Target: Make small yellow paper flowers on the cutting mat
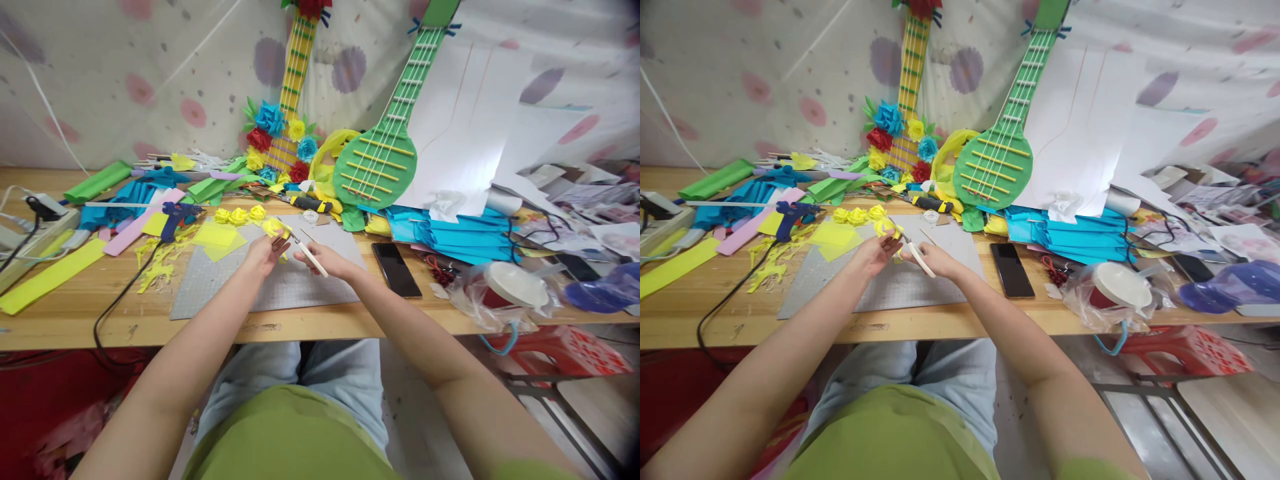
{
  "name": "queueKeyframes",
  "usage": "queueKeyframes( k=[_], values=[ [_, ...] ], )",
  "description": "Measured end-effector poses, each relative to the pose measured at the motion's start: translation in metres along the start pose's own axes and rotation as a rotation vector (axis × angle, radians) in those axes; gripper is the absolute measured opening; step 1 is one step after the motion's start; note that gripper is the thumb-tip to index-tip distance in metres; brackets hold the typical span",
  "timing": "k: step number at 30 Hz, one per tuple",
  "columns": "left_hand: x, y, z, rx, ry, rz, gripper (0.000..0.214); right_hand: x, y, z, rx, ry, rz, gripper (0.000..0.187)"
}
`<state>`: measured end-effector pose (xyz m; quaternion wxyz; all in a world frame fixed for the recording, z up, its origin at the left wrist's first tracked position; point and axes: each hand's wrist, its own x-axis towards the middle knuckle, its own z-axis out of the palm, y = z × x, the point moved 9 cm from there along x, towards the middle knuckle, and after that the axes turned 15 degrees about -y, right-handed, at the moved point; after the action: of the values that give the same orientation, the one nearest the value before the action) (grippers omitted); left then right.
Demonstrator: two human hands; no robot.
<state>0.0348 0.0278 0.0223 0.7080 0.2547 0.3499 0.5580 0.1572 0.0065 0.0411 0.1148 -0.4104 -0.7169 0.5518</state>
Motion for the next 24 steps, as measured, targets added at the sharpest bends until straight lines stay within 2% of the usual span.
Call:
queueKeyframes(
  k=[10,24],
  values=[
    [0.002,0.005,-0.006,0.096,-0.066,0.022,0.007,-0.002,0.002,-0.003,-0.125,-0.009,0.02,0.045],
    [-0.005,0.009,-0.005,0.188,-0.131,-0.061,0.009,-0.005,0.01,-0.004,-0.045,-0.11,0.02,0.043]
  ],
)
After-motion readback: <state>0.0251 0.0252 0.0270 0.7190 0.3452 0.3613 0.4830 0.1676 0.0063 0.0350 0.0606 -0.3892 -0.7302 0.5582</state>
